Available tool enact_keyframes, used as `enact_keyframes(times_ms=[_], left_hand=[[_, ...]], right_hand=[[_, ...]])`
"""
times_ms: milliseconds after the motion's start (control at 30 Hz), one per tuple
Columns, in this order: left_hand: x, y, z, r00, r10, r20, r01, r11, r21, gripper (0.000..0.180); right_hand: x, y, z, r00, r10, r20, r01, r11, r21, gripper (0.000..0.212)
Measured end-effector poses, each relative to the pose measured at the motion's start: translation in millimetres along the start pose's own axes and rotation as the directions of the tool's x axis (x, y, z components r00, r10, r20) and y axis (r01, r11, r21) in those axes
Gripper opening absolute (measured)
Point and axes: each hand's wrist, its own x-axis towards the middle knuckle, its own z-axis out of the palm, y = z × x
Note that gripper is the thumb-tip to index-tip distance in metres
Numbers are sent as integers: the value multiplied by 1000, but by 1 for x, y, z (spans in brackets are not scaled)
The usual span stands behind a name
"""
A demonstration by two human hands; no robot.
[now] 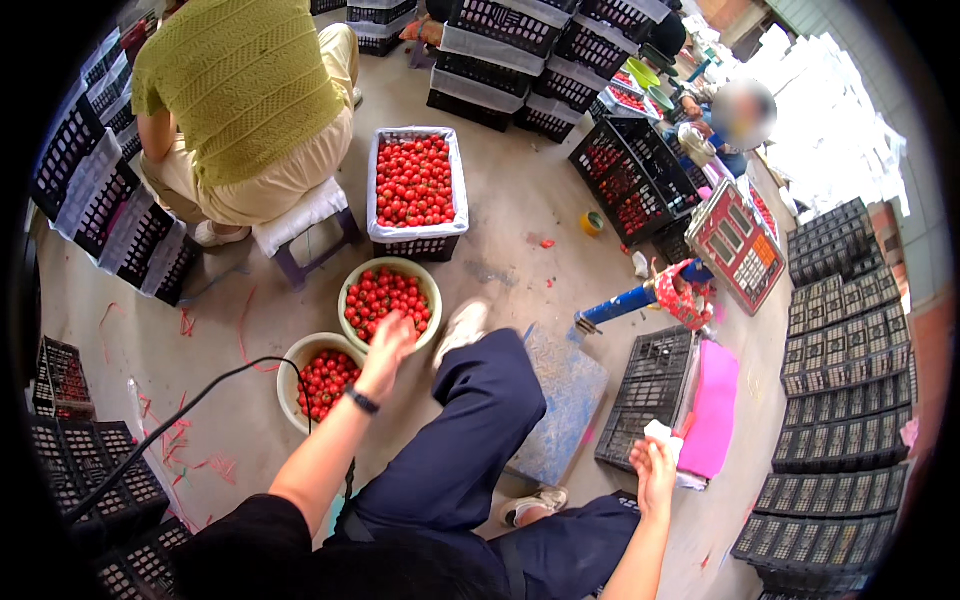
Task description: The person sorts tomatoes from large containers into smaller crates lined with paper, then covers the top with a pink foam sheet and secures the liner.
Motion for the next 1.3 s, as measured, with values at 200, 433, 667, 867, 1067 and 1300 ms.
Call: enact_keyframes(times_ms=[200,433,667,867,1067,1300], left_hand=[[230,21,-29,626,615,-479,-39,638,769,44],[325,17,-117,854,313,-416,270,418,868,38],[324,27,-103,868,228,-442,329,402,854,39],[276,-75,63,922,-341,-185,385,864,323,13],[259,-107,186,820,-397,413,309,914,263,12],[377,8,51,624,762,173,-304,33,952,25]], right_hand=[[-22,37,-50,990,57,-132,-56,998,16,20],[-39,74,-71,943,69,-326,-79,997,-19,13],[-31,64,-59,927,228,-297,-265,960,-91,26],[-6,76,-52,958,122,-261,-154,982,-106,14],[13,73,-42,967,88,-238,-161,938,-308,15],[102,94,23,986,141,85,-105,937,-333,21]])
